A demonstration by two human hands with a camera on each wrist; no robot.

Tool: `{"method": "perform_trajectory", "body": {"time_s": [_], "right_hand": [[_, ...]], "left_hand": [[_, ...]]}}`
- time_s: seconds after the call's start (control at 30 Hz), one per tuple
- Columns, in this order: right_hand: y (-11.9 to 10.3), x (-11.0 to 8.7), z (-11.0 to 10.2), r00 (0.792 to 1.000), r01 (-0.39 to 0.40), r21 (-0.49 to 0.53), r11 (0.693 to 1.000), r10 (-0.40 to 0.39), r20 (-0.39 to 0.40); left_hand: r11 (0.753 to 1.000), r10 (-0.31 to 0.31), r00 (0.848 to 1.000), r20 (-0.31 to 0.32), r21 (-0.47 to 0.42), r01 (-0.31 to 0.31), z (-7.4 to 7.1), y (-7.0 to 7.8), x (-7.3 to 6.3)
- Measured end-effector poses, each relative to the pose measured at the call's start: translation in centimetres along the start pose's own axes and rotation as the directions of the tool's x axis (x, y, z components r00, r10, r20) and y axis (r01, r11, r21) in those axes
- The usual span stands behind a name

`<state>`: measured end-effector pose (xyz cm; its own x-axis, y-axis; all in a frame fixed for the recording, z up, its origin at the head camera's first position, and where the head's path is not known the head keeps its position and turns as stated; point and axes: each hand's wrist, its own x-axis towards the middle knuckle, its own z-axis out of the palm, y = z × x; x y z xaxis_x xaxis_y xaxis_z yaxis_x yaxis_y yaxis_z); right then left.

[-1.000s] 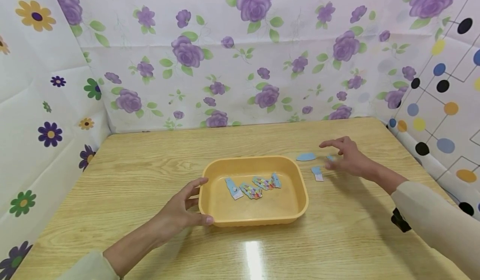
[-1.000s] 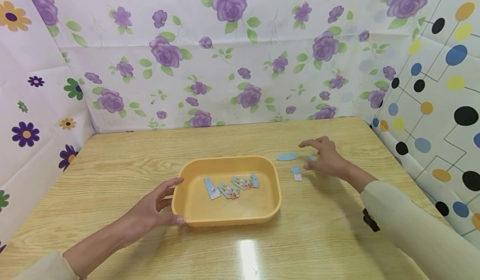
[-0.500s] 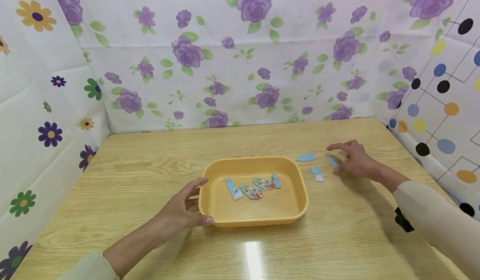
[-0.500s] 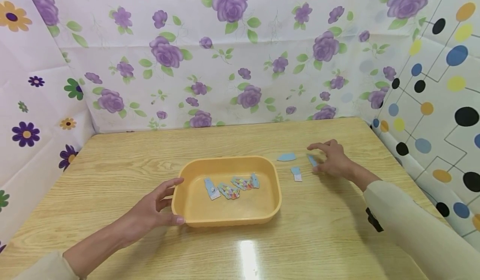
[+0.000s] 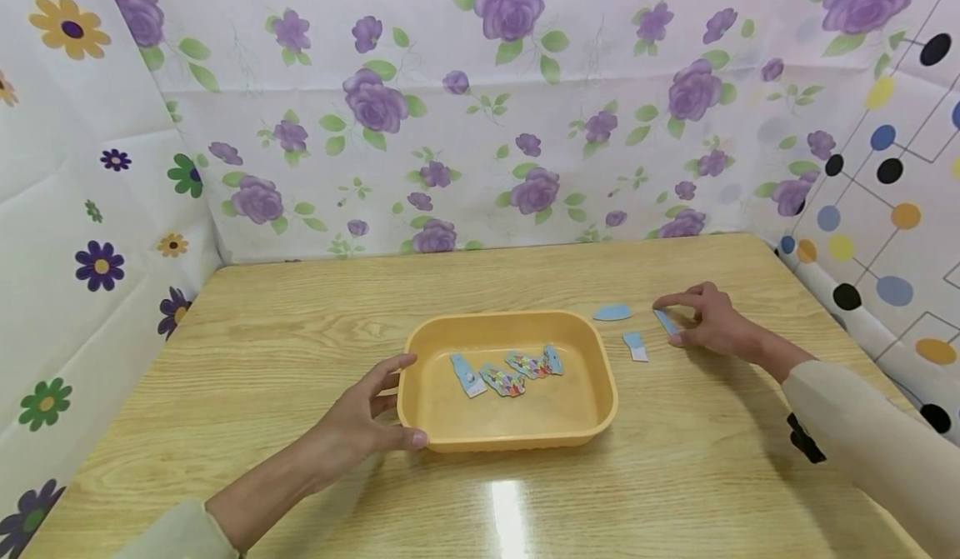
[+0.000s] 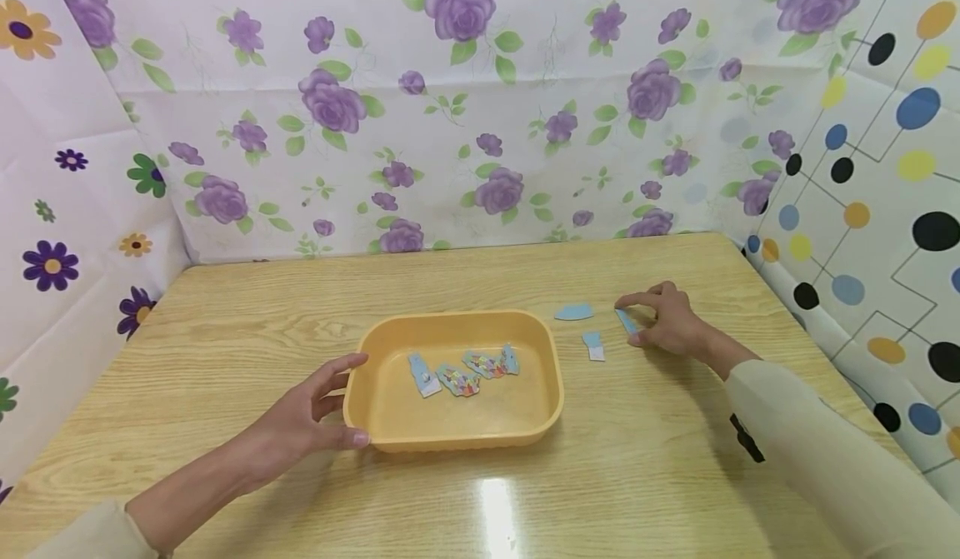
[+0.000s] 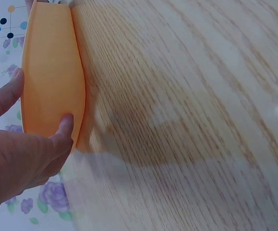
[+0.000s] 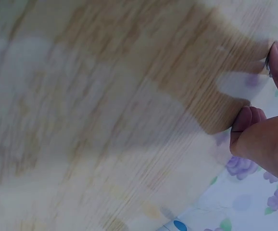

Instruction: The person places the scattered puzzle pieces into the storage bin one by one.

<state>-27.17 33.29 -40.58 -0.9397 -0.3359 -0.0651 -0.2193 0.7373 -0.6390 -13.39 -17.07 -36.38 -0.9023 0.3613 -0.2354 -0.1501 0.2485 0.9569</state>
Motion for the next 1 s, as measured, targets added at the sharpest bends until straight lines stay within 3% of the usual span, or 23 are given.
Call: {"method": "perform_trajectory", "body": {"time_s": [1.0], "right_hand": [[0.14,-0.43,0.20,0.997,0.061,-0.020,0.998,-0.062,-0.051]], "left_hand": [[1.000,0.001,1.000,0.007,0.015,-0.001,-0.09,-0.01,-0.02]]}}
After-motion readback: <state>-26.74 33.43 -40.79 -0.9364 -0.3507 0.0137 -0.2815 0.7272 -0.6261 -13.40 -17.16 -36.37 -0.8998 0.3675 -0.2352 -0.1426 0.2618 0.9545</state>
